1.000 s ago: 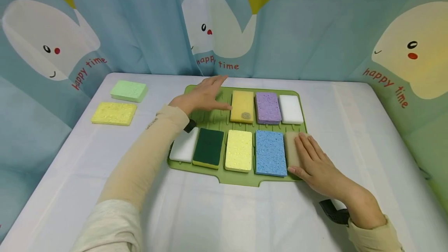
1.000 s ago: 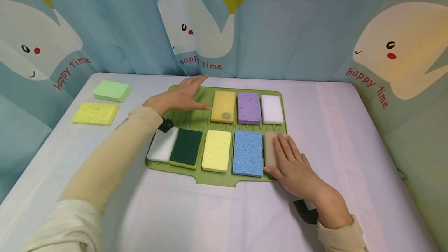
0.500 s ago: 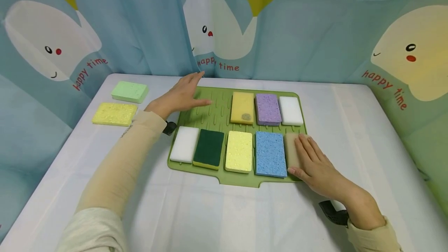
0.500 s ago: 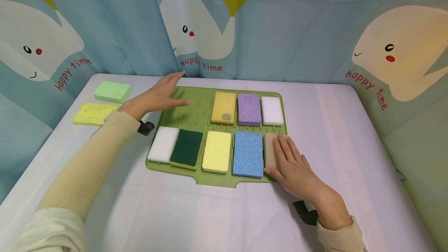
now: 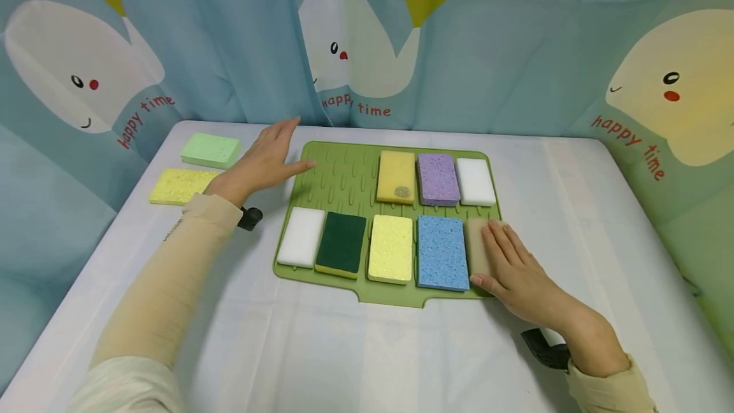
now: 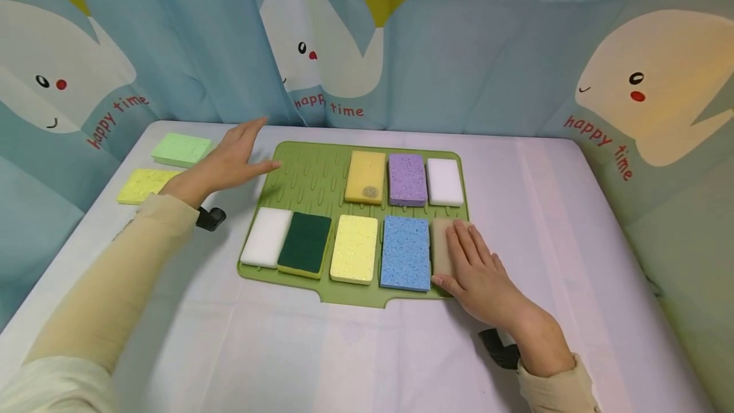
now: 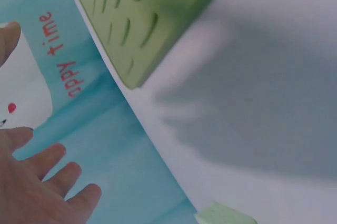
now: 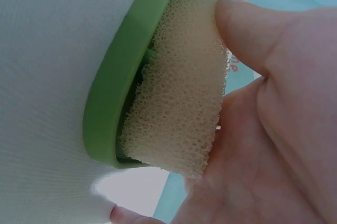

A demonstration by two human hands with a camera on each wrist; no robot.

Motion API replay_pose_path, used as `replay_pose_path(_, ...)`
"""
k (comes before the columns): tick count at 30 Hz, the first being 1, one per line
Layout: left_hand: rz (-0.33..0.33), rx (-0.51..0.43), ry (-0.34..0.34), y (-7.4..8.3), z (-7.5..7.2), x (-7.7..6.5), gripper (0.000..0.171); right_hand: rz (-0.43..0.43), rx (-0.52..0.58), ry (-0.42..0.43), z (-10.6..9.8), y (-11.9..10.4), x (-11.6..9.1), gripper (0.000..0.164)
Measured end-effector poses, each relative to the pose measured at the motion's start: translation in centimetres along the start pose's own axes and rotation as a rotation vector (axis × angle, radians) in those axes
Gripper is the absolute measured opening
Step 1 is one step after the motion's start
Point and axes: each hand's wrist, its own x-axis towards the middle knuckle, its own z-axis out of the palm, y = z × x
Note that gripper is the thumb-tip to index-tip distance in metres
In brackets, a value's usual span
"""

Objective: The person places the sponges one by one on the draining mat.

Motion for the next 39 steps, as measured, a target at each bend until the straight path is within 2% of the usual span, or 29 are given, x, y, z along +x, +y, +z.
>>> replay_pose_path(12, -0.037, 0.009, 0.057, -1.9, 0.0, -1.8, 0.087, 0.016, 0.004, -0.006, -0.1, -0.1, 0.0, 0.088)
replay_pose_path(19, -0.093, 0.016, 0.064, -3.4, 0.0, -2.8, 0.087, 0.021, 0.007, -0.009, -0.1, -0.1, 0.1, 0.089)
replay_pose_path(29, -0.129, 0.023, 0.082, -4.8, 0.2, -3.8, 0.087, 0.014, 0.003, -0.009, 0.0, -0.1, 0.1, 0.088)
replay_pose_path(39, -0.252, 0.055, 0.067, -7.0, 0.3, -4.6, 0.096, 0.031, 0.011, -0.02, -0.2, -0.2, 0.0, 0.089)
